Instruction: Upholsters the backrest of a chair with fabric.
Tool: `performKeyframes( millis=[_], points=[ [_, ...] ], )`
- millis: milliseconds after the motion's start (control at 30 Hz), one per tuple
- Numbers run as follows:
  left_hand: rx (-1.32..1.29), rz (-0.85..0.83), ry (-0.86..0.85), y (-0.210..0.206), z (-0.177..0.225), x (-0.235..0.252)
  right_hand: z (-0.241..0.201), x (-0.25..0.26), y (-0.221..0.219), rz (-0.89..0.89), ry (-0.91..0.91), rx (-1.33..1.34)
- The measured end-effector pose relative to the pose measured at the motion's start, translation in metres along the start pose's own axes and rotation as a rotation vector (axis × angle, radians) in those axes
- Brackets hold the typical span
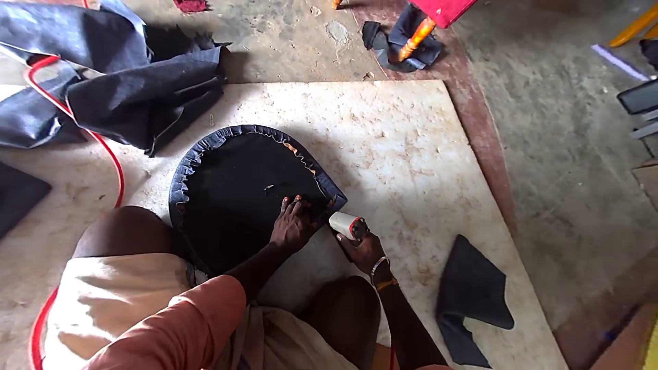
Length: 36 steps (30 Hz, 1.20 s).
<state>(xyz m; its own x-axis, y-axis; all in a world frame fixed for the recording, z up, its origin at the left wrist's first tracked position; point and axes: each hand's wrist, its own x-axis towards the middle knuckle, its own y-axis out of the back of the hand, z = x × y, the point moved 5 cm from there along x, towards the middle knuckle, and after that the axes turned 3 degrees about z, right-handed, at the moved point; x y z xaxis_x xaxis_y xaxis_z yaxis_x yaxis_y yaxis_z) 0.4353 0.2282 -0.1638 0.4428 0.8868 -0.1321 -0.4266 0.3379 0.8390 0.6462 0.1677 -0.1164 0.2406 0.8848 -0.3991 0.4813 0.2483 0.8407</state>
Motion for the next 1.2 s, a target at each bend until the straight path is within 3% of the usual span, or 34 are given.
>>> performKeyframes(
  millis=[233, 400, 467, 600, 700, 867, 1200],
  points=[
    [0.046, 0.001, -0.057, 0.001, -0.001, -0.001, -0.009, -0.009, -0.015, -0.078, 0.035, 0.017],
    [0.014, -0.114, -0.11, 0.01, -0.002, -0.006, -0.015, -0.014, -0.017, -0.106, 0.033, -0.002],
    [0.002, -0.113, -0.098, 0.013, -0.006, -0.015, -0.014, -0.016, -0.012, -0.022, 0.072, 0.012],
    [0.054, -0.302, 0.041, 0.017, -0.008, -0.05, -0.003, -0.026, -0.003, 0.219, 0.203, 0.011],
    [0.024, -0.239, 0.1, 0.012, -0.003, -0.041, 0.003, -0.028, -0.002, 0.268, 0.226, 0.02],
    [0.041, -0.127, 0.191, 0.009, 0.009, 0.006, -0.001, -0.017, 0.003, 0.215, 0.12, 0.063],
    [0.061, -0.181, 0.236, 0.013, 0.009, 0.003, -0.036, 0.018, 0.006, -0.021, 0.078, -0.152]
  ],
)
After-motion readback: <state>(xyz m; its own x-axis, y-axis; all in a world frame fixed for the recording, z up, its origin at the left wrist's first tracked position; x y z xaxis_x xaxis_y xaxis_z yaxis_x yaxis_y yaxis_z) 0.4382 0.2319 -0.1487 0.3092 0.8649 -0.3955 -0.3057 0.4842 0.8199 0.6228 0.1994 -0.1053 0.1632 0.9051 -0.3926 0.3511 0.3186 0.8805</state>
